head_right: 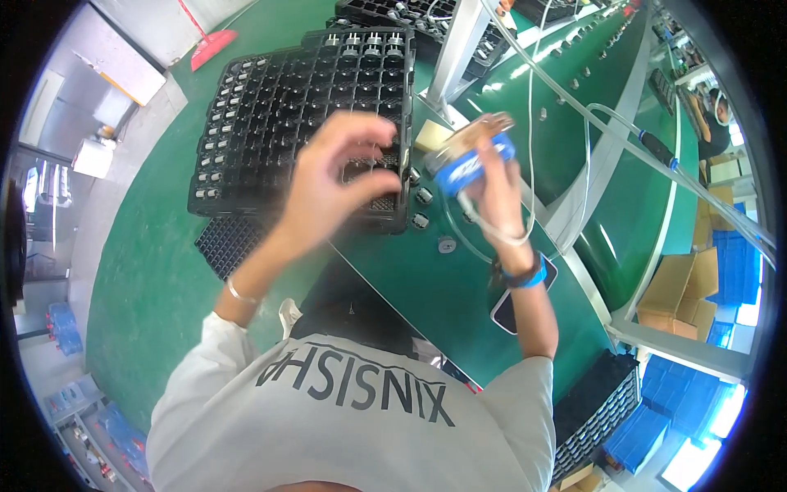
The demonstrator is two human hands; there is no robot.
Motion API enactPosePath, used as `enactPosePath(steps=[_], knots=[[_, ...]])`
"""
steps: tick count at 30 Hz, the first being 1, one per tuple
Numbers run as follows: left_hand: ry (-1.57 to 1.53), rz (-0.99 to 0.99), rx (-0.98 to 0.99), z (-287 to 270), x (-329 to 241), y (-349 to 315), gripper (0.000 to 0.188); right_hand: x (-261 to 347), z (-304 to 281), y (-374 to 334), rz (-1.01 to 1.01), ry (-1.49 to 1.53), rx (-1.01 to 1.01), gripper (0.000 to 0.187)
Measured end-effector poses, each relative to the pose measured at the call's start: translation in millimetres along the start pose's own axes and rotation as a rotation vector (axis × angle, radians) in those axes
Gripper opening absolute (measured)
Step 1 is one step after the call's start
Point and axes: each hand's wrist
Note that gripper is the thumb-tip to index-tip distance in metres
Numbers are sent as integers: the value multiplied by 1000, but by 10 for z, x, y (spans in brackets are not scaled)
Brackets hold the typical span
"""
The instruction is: The person assembles small electronic components and plastic parts by hand, then places the assembled smartphone into a component tray.
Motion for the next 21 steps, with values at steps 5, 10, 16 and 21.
enactPosePath(steps=[5,10,16,21], knots=[[675,96,-22,-740,738,802,17,-405,-651,556,-211,-539,90,35],[1018,150,100,-1104,1570,1291,16,-515,-495,479,-308,-1000,63,37],[1139,97,193,-1081,1717,1460,17,-571,-483,469,-396,-1005,35,40],[1150,116,272,-1086,1712,1533,15,-574,-612,500,-335,-946,83,62]])
Point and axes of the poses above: each hand's wrist, its own y-axis towards the middle knuckle, its own z-axis out of the palm, x = y × z, and after that the axes turned 4 degrees about y, right-handed
